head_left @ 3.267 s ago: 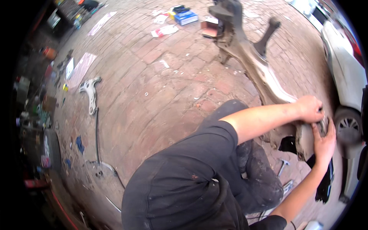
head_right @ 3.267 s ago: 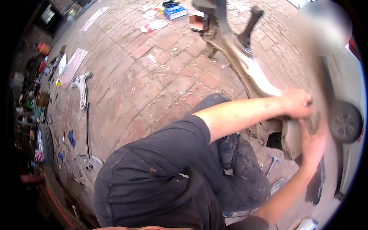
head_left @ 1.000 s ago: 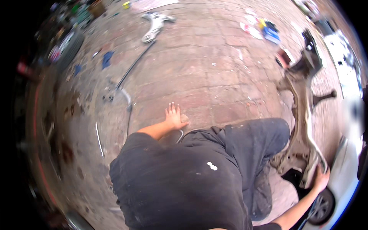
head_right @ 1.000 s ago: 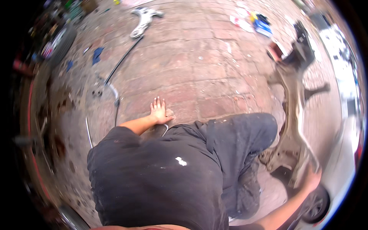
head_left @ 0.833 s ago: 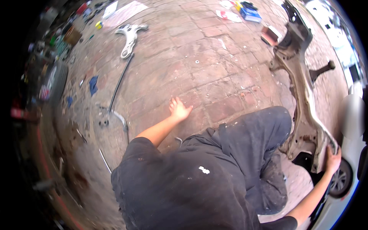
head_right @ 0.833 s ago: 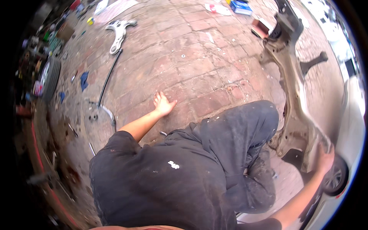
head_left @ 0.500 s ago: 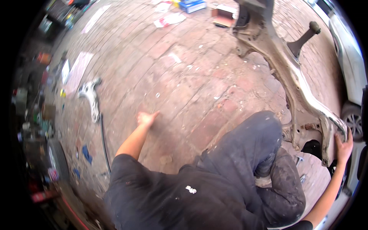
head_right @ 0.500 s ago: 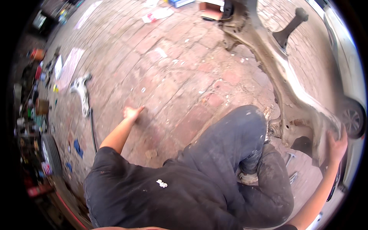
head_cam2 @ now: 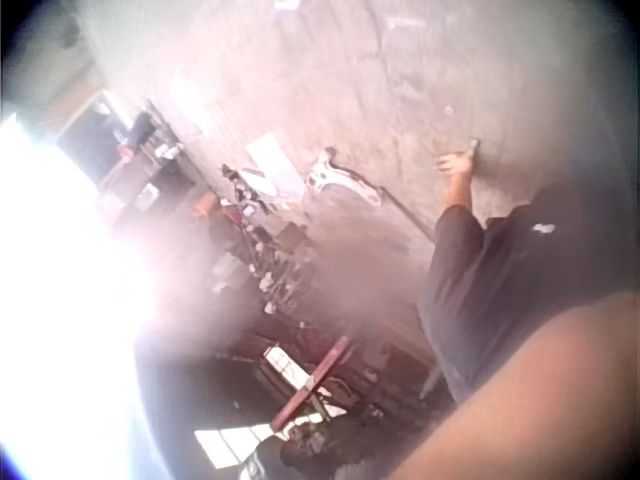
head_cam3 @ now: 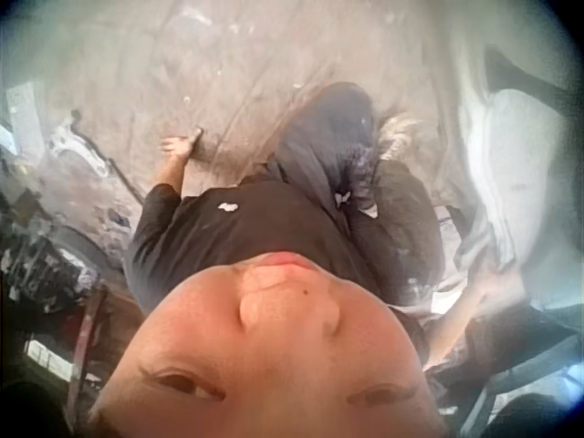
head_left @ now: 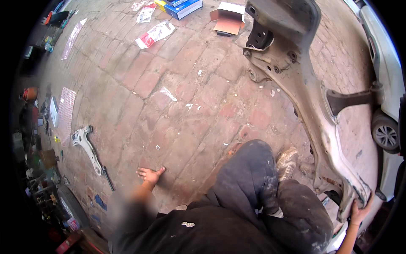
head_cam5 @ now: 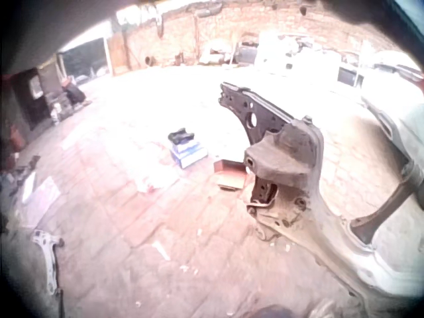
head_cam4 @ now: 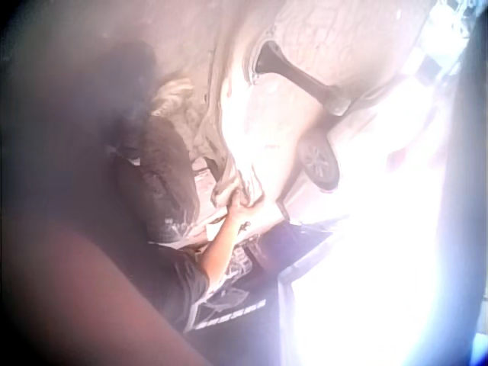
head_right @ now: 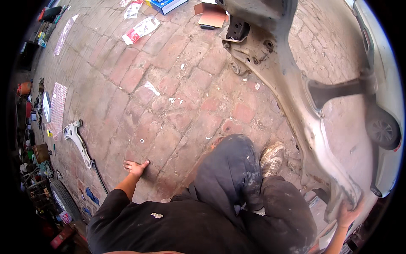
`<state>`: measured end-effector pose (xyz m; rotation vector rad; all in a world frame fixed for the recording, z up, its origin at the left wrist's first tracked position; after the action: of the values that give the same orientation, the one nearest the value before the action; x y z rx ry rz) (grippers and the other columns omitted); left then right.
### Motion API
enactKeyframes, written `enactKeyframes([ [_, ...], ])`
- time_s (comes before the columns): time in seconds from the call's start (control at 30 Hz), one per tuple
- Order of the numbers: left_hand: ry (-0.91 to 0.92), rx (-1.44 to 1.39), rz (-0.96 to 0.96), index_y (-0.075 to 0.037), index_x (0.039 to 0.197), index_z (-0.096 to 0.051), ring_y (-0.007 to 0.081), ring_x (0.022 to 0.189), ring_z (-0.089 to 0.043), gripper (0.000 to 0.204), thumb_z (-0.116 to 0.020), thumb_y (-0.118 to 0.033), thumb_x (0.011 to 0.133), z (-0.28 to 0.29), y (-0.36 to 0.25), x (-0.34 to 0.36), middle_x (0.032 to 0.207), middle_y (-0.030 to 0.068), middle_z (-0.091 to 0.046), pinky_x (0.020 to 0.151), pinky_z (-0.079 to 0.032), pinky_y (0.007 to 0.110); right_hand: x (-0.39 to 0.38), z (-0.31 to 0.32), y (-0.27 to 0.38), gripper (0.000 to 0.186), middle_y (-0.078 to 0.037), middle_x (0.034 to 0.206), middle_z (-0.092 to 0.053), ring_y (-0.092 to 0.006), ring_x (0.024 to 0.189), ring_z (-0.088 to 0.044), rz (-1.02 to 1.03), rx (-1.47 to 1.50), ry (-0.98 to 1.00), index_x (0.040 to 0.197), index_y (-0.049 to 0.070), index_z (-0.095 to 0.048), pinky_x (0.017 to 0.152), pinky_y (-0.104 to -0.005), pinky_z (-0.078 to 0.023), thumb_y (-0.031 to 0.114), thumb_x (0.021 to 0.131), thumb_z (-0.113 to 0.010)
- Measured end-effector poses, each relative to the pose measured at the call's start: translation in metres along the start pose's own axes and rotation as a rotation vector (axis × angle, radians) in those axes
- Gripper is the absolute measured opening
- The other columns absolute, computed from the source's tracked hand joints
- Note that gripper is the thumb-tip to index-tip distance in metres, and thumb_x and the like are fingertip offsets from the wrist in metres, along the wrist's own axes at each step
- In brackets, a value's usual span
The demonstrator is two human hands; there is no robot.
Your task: The person is repairing a car subframe. They use a hammer to tap a bushing into place, then use a cordless impact wrench to tighten bolts securing a black metal bracket to the subframe.
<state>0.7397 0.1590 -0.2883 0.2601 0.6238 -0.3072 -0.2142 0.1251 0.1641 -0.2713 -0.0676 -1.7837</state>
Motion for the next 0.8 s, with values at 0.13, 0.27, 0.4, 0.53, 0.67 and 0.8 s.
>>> enactKeyframes([
  [0.13,0.008,0.02,-0.012,0.006,0.153,0.018,0.0534,0.15,0.006,0.162,-0.089,-0.067,0.056,-0.005,-0.008,0.007,0.159,0.0377,0.015,0.122,-0.016,0.06,0.0,0.004,0.013,0.084,-0.025,0.149,-0.046,-0.0358,0.139,-0.044,-0.259,0.009,0.172,0.149,-0.007,-0.037,0.118,-0.0445,-0.03,0.026,0.082,-0.075],
  [0.27,0.087,0.057,0.054,0.004,0.151,0.025,0.0504,0.151,0.012,0.167,-0.092,-0.065,0.054,-0.004,-0.015,0.003,0.16,0.0352,0.02,0.122,-0.012,0.059,-0.001,0.024,0.03,0.091,-0.028,0.149,-0.042,-0.0413,0.139,-0.04,-0.222,-0.117,0.339,0.15,-0.007,-0.034,0.118,-0.0452,-0.029,0.037,0.083,-0.077],
  [0.4,0.129,0.054,0.097,0.006,0.15,0.027,0.0524,0.15,0.013,0.168,-0.091,-0.065,0.054,-0.001,-0.012,-0.014,0.159,0.0358,0.023,0.122,-0.01,0.06,0.031,0.033,0.071,0.088,-0.03,0.146,-0.043,-0.0444,0.137,-0.042,-0.328,-0.133,0.454,0.151,-0.003,-0.032,0.115,-0.0463,-0.032,0.035,0.084,-0.075],
  [0.53,0.18,0.041,0.079,0.005,0.15,0.028,0.0523,0.15,0.015,0.169,-0.091,-0.067,0.054,0.004,-0.019,-0.019,0.158,0.0355,0.023,0.122,-0.009,0.06,0.025,0.031,0.071,0.085,-0.028,0.147,-0.042,-0.0445,0.136,-0.042,-0.382,-0.142,0.481,0.152,0.0,-0.031,0.114,-0.0461,-0.035,0.032,0.086,-0.075],
  [0.67,0.165,0.061,0.087,0.005,0.151,0.027,0.0514,0.15,0.015,0.167,-0.09,-0.068,0.055,-0.004,-0.014,-0.011,0.159,0.0353,0.023,0.122,-0.008,0.06,0.022,0.029,0.064,0.086,-0.027,0.147,-0.042,-0.0438,0.136,-0.043,-0.377,-0.131,0.471,0.152,0.0,-0.03,0.113,-0.0461,-0.036,0.034,0.087,-0.075],
  [0.8,0.12,0.046,0.06,0.004,0.152,0.025,0.0511,0.15,0.015,0.167,-0.089,-0.069,0.055,-0.002,-0.019,-0.013,0.159,0.0349,0.023,0.122,-0.007,0.06,0.014,0.027,0.06,0.085,-0.026,0.146,-0.044,-0.0441,0.134,-0.044,-0.326,-0.093,0.363,0.151,0.0,-0.033,0.112,-0.0465,-0.036,0.036,0.087,-0.076],
])
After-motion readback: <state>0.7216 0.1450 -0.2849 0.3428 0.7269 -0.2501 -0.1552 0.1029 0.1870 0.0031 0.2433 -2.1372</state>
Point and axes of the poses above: each hand's wrist, its own x-axis towards the middle knuckle, its own z-axis out of the back of the hand, y = z × x, the point moved 7 cm from there along x, towards the middle knuckle
